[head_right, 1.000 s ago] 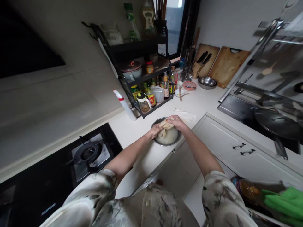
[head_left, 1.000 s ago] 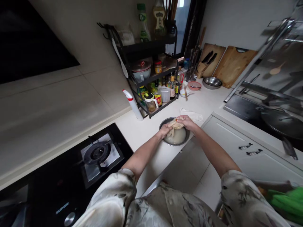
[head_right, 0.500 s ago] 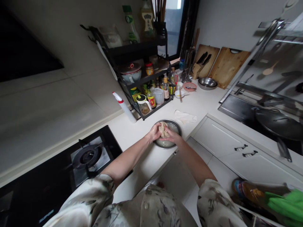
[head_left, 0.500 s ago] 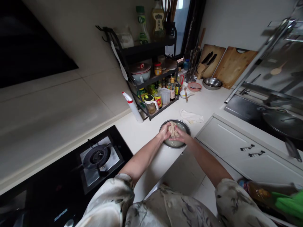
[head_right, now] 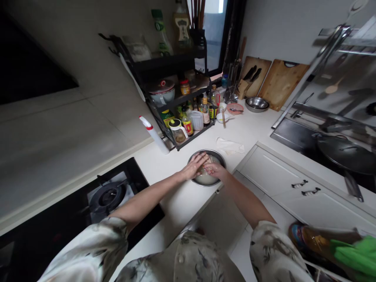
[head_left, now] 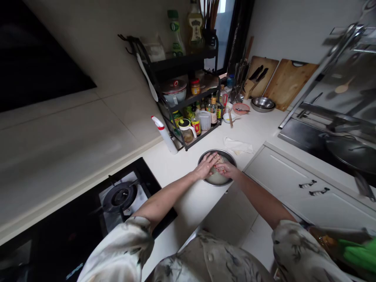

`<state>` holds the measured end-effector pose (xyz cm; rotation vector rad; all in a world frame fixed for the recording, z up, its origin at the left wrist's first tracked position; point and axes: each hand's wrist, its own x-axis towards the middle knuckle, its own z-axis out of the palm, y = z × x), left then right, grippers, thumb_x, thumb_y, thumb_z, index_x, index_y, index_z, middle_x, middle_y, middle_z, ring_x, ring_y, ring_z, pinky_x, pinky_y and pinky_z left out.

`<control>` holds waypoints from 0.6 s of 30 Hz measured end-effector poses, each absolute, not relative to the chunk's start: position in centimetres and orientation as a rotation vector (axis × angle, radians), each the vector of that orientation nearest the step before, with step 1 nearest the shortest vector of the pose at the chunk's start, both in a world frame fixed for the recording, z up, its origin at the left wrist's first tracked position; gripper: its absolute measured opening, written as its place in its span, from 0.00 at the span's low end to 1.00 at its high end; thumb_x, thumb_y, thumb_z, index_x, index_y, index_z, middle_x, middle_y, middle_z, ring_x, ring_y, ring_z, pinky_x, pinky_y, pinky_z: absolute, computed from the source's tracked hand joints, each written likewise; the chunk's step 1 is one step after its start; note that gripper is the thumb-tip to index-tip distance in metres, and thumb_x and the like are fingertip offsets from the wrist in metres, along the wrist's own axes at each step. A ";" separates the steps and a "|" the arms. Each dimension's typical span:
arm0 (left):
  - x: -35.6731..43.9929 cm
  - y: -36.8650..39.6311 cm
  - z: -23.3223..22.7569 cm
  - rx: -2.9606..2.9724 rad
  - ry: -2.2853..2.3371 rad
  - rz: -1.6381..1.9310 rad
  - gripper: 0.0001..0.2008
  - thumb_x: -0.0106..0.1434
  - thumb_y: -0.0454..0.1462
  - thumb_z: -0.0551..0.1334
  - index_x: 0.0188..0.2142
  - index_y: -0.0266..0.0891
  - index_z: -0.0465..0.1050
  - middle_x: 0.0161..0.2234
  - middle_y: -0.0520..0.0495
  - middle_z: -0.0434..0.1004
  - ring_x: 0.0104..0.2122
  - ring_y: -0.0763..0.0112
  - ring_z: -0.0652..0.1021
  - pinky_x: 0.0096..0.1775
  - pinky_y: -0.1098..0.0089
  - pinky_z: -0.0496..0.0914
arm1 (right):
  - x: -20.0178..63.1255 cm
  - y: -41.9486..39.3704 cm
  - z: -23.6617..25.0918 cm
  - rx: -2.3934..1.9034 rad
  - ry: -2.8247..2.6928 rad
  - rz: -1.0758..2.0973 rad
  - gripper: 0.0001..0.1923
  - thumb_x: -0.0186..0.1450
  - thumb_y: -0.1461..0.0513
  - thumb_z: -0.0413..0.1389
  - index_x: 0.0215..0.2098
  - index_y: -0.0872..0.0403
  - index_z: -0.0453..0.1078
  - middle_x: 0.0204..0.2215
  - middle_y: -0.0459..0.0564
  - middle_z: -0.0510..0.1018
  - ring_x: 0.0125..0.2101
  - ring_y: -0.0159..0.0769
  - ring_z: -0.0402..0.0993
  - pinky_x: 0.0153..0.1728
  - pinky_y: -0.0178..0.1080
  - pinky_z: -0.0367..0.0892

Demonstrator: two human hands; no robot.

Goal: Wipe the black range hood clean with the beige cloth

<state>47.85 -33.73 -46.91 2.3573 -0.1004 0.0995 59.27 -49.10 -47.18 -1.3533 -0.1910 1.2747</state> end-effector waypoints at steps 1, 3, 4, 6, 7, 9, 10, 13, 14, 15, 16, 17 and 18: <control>47.8 -33.5 -47.1 2.526 -0.246 0.080 0.50 0.56 0.29 0.73 0.76 0.42 0.58 0.78 0.33 0.48 0.77 0.39 0.46 0.72 0.36 0.49 | 59.3 -49.3 -47.0 -1.355 -0.220 1.314 0.16 0.55 0.70 0.64 0.37 0.53 0.63 0.21 0.36 0.65 0.19 0.22 0.56 0.21 0.27 0.44; 48.0 -33.4 -47.2 2.711 -0.362 0.031 0.42 0.65 0.29 0.68 0.75 0.47 0.59 0.78 0.38 0.49 0.77 0.42 0.44 0.71 0.37 0.52 | 59.4 -49.5 -46.7 -1.365 -0.288 1.401 0.18 0.54 0.69 0.66 0.34 0.53 0.62 0.19 0.34 0.61 0.19 0.20 0.52 0.21 0.26 0.43; 48.2 -33.4 -47.2 2.766 -0.369 0.025 0.36 0.69 0.30 0.65 0.74 0.48 0.61 0.78 0.40 0.52 0.77 0.43 0.45 0.71 0.38 0.54 | 59.4 -49.4 -46.6 -1.374 -0.323 1.445 0.18 0.53 0.68 0.67 0.33 0.53 0.62 0.19 0.34 0.60 0.18 0.20 0.51 0.21 0.26 0.42; 48.6 -33.7 -46.8 2.834 -0.362 0.039 0.28 0.75 0.33 0.59 0.72 0.48 0.65 0.75 0.39 0.59 0.76 0.46 0.53 0.71 0.42 0.56 | 59.4 -49.3 -46.5 -1.395 -0.393 1.507 0.20 0.52 0.66 0.69 0.30 0.53 0.60 0.18 0.34 0.59 0.18 0.20 0.50 0.21 0.26 0.41; 48.8 -33.9 -46.5 2.852 -0.357 0.042 0.26 0.77 0.34 0.57 0.72 0.47 0.67 0.73 0.38 0.62 0.73 0.48 0.58 0.70 0.45 0.59 | 59.4 -49.2 -46.4 -1.406 -0.427 1.524 0.21 0.51 0.64 0.70 0.29 0.53 0.60 0.17 0.34 0.58 0.18 0.20 0.50 0.20 0.26 0.41; 49.0 -34.2 -45.8 2.858 -0.320 -0.001 0.25 0.78 0.35 0.56 0.72 0.46 0.67 0.69 0.35 0.67 0.68 0.49 0.67 0.66 0.51 0.65 | 59.5 -49.1 -46.4 -1.430 -0.494 1.541 0.22 0.51 0.62 0.70 0.27 0.53 0.58 0.16 0.34 0.57 0.18 0.20 0.49 0.19 0.26 0.41; 49.1 -34.3 -45.5 2.835 -0.271 -0.040 0.25 0.78 0.36 0.56 0.72 0.45 0.67 0.67 0.35 0.68 0.66 0.49 0.69 0.64 0.53 0.68 | 59.5 -49.1 -46.4 -1.444 -0.527 1.544 0.22 0.51 0.61 0.70 0.26 0.53 0.57 0.15 0.34 0.57 0.17 0.21 0.49 0.18 0.26 0.42; 49.3 -34.5 -45.1 2.568 0.024 -0.118 0.25 0.72 0.34 0.64 0.67 0.45 0.73 0.62 0.34 0.72 0.63 0.46 0.73 0.61 0.53 0.70 | 59.6 -49.0 -46.3 -1.499 -0.618 1.527 0.22 0.53 0.59 0.68 0.25 0.52 0.56 0.14 0.35 0.57 0.16 0.21 0.49 0.17 0.27 0.44; 49.3 -34.5 -45.1 2.459 0.125 -0.116 0.24 0.70 0.33 0.67 0.64 0.44 0.76 0.60 0.34 0.73 0.62 0.45 0.74 0.62 0.53 0.69 | 59.6 -48.9 -46.2 -1.522 -0.647 1.507 0.21 0.54 0.59 0.68 0.25 0.52 0.56 0.14 0.35 0.57 0.16 0.21 0.49 0.17 0.28 0.44; 49.4 -34.5 -45.3 2.363 0.214 -0.108 0.22 0.67 0.32 0.69 0.60 0.42 0.79 0.57 0.34 0.75 0.60 0.44 0.76 0.61 0.53 0.70 | 59.5 -48.8 -46.2 -1.548 -0.676 1.479 0.20 0.54 0.59 0.68 0.25 0.52 0.58 0.14 0.35 0.57 0.15 0.22 0.49 0.17 0.28 0.43; 49.6 -34.5 -45.6 2.290 0.283 -0.104 0.19 0.65 0.31 0.71 0.55 0.40 0.81 0.54 0.33 0.76 0.59 0.43 0.77 0.61 0.54 0.70 | 59.5 -48.5 -46.2 -1.576 -0.704 1.443 0.18 0.54 0.60 0.67 0.26 0.53 0.60 0.14 0.35 0.57 0.15 0.22 0.49 0.17 0.28 0.44; 49.7 -34.5 -45.9 2.238 0.336 -0.103 0.14 0.63 0.30 0.72 0.49 0.37 0.83 0.50 0.33 0.77 0.58 0.42 0.78 0.60 0.55 0.71 | 59.5 -48.3 -46.1 -1.602 -0.726 1.400 0.16 0.55 0.61 0.67 0.28 0.53 0.62 0.15 0.35 0.58 0.16 0.23 0.51 0.17 0.28 0.46; 49.9 -34.6 -46.2 2.193 0.380 -0.106 0.10 0.62 0.29 0.73 0.43 0.36 0.82 0.47 0.33 0.78 0.57 0.42 0.78 0.58 0.56 0.72 | 59.6 -48.0 -46.1 -1.632 -0.754 1.349 0.15 0.56 0.62 0.68 0.29 0.54 0.64 0.15 0.36 0.60 0.17 0.23 0.54 0.18 0.28 0.49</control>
